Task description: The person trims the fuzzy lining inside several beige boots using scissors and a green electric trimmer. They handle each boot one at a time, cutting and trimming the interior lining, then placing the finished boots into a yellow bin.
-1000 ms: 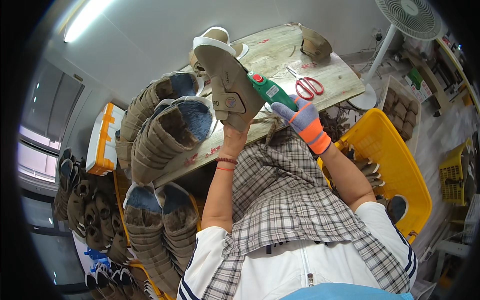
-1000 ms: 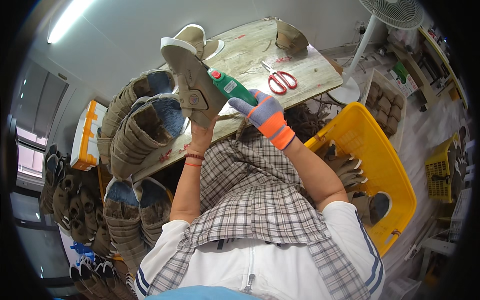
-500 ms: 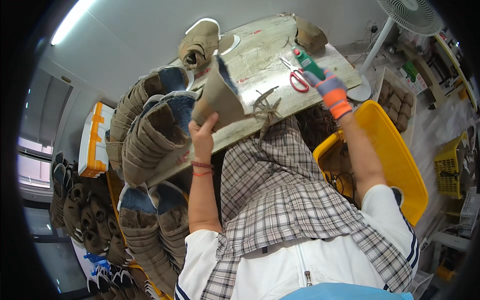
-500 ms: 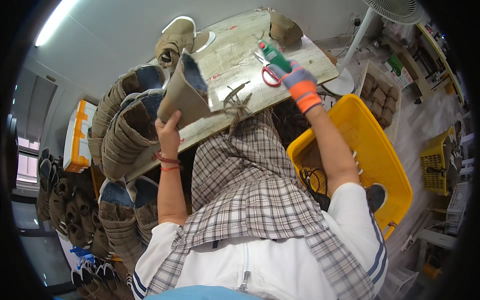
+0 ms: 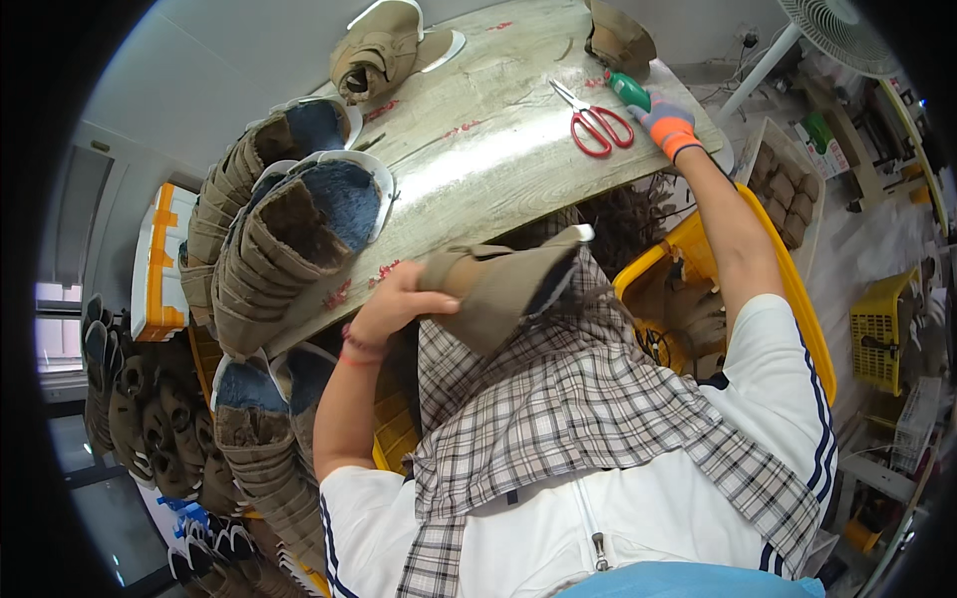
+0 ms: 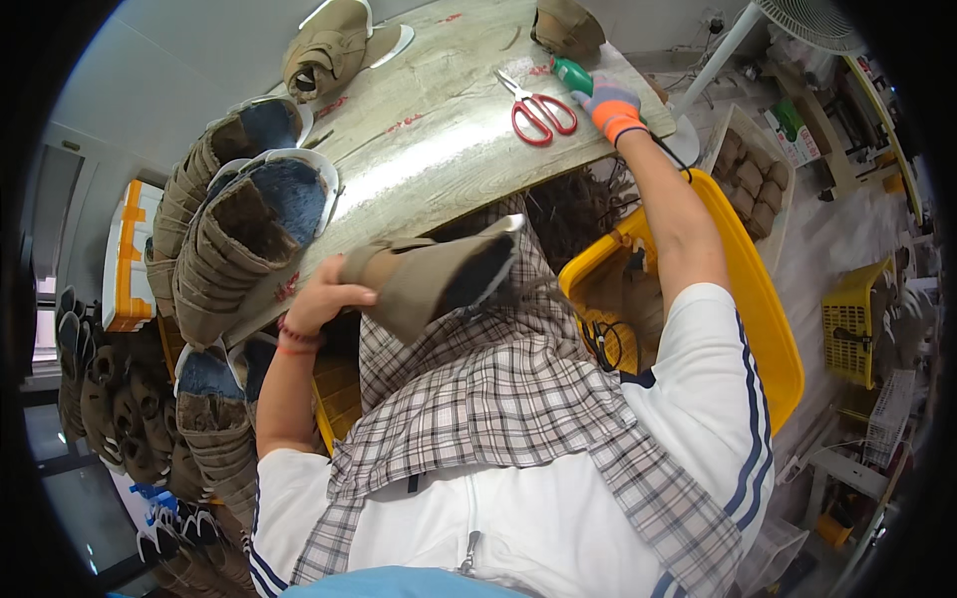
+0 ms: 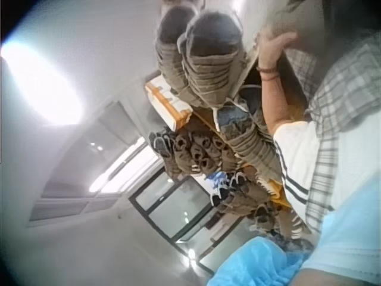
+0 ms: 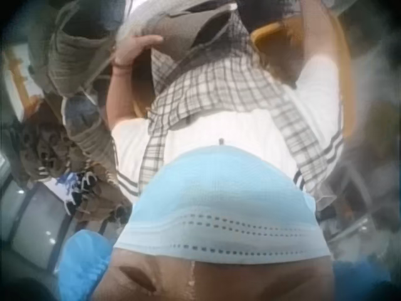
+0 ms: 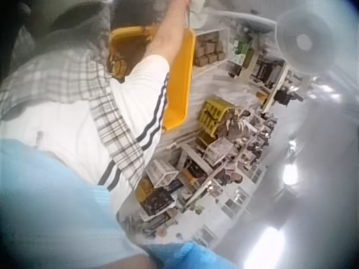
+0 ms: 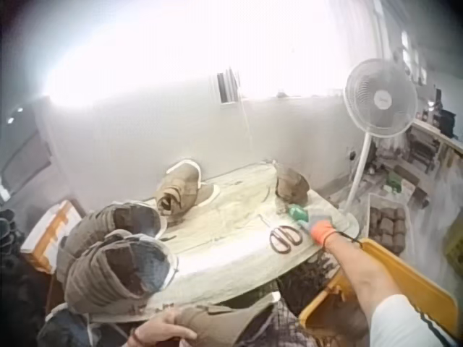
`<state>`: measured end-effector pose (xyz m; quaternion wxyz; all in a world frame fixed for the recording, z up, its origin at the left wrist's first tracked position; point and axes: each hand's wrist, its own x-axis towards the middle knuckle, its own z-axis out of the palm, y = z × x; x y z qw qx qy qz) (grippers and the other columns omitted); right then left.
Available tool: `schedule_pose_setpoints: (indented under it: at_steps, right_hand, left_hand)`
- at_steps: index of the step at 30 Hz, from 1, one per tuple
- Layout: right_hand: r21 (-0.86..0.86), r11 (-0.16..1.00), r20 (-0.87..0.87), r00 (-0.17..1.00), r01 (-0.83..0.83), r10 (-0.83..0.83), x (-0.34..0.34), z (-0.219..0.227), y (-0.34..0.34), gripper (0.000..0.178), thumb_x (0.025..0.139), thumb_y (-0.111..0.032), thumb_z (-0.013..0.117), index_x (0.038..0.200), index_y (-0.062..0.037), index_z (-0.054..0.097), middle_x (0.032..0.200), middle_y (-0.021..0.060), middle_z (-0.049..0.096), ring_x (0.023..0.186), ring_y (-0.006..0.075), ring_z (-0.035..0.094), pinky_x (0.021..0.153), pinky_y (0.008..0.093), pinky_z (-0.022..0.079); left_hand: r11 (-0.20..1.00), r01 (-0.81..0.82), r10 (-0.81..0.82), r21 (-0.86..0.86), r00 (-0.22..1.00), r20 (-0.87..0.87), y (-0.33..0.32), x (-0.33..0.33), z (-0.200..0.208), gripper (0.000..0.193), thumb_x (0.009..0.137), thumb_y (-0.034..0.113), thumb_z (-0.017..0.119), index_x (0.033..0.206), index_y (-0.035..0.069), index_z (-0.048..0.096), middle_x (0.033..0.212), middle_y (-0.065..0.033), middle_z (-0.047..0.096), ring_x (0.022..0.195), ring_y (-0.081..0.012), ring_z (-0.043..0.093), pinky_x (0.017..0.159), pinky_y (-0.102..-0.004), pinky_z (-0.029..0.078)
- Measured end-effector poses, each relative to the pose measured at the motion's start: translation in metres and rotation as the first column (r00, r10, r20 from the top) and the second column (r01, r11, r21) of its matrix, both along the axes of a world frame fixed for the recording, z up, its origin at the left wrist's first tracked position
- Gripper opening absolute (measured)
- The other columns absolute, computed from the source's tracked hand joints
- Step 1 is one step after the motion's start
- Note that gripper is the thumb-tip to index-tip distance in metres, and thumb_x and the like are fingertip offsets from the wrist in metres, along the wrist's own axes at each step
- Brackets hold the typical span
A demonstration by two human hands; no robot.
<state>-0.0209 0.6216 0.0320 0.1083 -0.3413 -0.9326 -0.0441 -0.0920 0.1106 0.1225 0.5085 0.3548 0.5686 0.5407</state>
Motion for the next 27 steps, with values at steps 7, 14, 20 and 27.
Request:
schedule_pose_setpoints:
  at_steps: [7, 14, 20, 27]
  right_hand:
    - [0.131, 0.939, -0.105, 0.938, -0.317, 0.331, -0.024, -0.019, -0.069, 0.043, 0.079, -0.047, 0.057, 0.105, -0.0128, 0.062, 0.099, 0.0137, 0.06, 0.093, 0.0313, 0.056, 0.083, 0.0414, 0.044]
    - [-0.113, 0.993, 0.075, 0.997, 0.016, -0.007, -0.047, -0.019, -0.085, 0.042, 0.08, -0.04, 0.053, 0.11, -0.0106, 0.059, 0.108, 0.0218, 0.059, 0.101, 0.0391, 0.056, 0.084, 0.0434, 0.046]
    - [-0.255, 0.936, -0.239, 0.954, -0.243, 0.183, -0.013, -0.042, -0.095, 0.043, 0.076, -0.03, 0.066, 0.108, -0.0025, 0.056, 0.103, 0.0184, 0.063, 0.094, 0.0287, 0.062, 0.081, 0.0349, 0.048]
    - [-0.671, 0.286, -0.573, 0.723, -0.685, 0.386, 0.057, 0.003, -0.286, 0.032, 0.081, -0.019, 0.067, 0.106, -0.0029, 0.055, 0.102, 0.0101, 0.064, 0.093, 0.0194, 0.062, 0.085, 0.0297, 0.048]
  left_hand:
    - [0.657, -0.753, 0.683, -0.028, 0.579, 0.445, -0.111, 0.029, -0.014, 0.03, 0.088, 0.024, 0.051, 0.108, 0.002, 0.055, 0.088, -0.0073, 0.062, 0.073, -0.0187, 0.058, 0.067, -0.0306, 0.046]
    - [0.702, -0.607, 0.507, -0.373, 0.058, 0.86, -0.154, 0.056, -0.119, 0.027, 0.093, 0.021, 0.05, 0.105, -0.002, 0.054, 0.088, -0.015, 0.061, 0.077, -0.0249, 0.061, 0.073, -0.0433, 0.053]
    - [0.643, -0.63, 0.651, -0.435, 0.15, 0.744, -0.168, 0.079, -0.12, 0.043, 0.092, 0.036, 0.049, 0.103, -0.005, 0.058, 0.089, -0.0165, 0.061, 0.088, -0.0274, 0.06, 0.081, -0.0413, 0.049]
    - [0.606, -0.61, 0.65, -0.511, 0.009, 0.759, -0.18, 0.1, -0.111, 0.046, 0.09, 0.038, 0.052, 0.11, -0.003, 0.056, 0.109, -0.0168, 0.058, 0.106, -0.0352, 0.052, 0.095, -0.0538, 0.039]
